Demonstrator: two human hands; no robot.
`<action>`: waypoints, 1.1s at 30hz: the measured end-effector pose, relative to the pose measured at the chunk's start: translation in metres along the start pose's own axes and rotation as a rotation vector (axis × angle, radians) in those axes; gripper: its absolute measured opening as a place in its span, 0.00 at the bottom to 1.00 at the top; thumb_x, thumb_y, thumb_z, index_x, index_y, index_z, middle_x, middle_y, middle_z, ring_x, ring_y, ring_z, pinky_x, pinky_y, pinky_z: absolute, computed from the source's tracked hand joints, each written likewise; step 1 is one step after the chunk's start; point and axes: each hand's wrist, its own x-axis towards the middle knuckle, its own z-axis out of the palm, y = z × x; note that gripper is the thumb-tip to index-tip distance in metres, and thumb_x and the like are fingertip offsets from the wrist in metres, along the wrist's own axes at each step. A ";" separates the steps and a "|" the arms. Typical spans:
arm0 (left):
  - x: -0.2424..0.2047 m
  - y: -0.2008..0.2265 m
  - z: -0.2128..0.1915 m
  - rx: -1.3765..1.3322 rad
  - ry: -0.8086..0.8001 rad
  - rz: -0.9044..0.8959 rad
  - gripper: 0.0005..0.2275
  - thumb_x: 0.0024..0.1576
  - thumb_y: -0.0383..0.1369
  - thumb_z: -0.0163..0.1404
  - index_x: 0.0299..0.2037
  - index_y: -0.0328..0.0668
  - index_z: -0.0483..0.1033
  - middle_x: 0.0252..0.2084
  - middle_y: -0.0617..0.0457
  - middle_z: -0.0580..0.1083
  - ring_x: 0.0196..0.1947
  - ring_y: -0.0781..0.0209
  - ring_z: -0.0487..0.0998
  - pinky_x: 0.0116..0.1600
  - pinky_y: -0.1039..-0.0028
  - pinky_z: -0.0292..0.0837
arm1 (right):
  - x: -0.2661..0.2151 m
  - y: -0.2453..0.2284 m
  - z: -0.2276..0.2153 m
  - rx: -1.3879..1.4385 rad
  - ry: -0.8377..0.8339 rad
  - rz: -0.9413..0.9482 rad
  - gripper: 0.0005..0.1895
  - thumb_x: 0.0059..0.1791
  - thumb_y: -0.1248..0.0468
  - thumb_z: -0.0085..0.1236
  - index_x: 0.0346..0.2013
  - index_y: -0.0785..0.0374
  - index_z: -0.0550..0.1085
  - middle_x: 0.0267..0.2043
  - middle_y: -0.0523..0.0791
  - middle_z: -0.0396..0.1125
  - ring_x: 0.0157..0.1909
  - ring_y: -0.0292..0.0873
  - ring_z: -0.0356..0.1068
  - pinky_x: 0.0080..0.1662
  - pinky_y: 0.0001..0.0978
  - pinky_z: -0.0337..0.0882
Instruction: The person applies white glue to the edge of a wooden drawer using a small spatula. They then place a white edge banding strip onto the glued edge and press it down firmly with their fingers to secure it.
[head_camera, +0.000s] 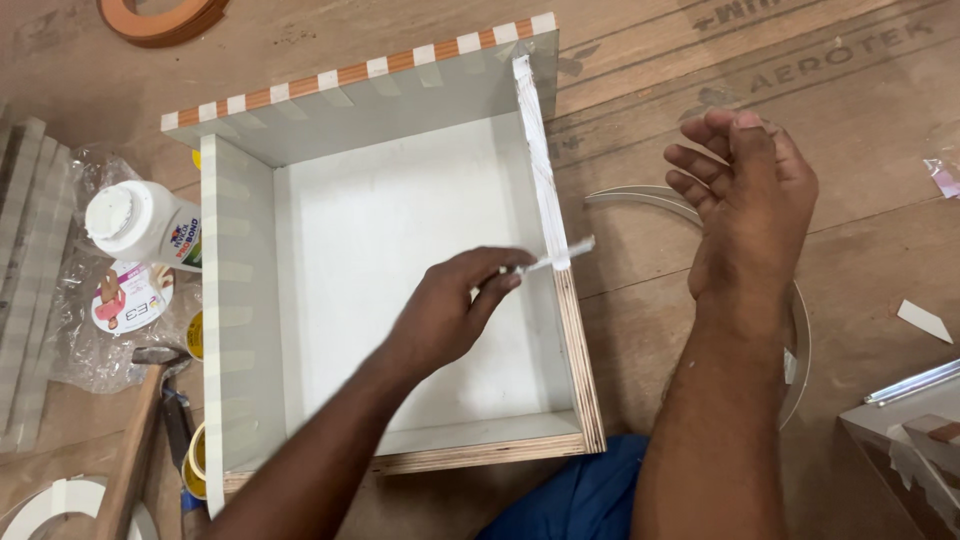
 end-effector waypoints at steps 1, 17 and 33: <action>0.004 -0.001 0.006 -0.061 0.047 0.008 0.13 0.64 0.36 0.49 0.55 0.46 0.77 0.49 0.51 0.81 0.42 0.55 0.81 0.47 0.64 0.78 | 0.000 0.000 0.001 0.001 -0.003 0.001 0.13 0.59 0.57 0.49 0.45 0.64 0.75 0.46 0.47 0.75 0.45 0.44 0.77 0.48 0.35 0.78; -0.009 0.003 -0.019 0.144 0.113 -0.041 0.12 0.65 0.35 0.46 0.55 0.47 0.76 0.51 0.50 0.77 0.47 0.51 0.80 0.53 0.63 0.74 | -0.009 -0.007 0.001 -0.016 -0.026 -0.003 0.13 0.59 0.56 0.50 0.46 0.65 0.74 0.46 0.47 0.75 0.47 0.45 0.77 0.49 0.35 0.78; -0.053 0.008 0.022 -0.015 -0.018 -0.016 0.12 0.63 0.35 0.48 0.55 0.47 0.76 0.51 0.49 0.77 0.46 0.52 0.80 0.53 0.64 0.76 | -0.028 -0.016 -0.035 -0.009 0.008 -0.007 0.14 0.59 0.57 0.49 0.47 0.66 0.73 0.47 0.50 0.74 0.46 0.46 0.77 0.48 0.35 0.77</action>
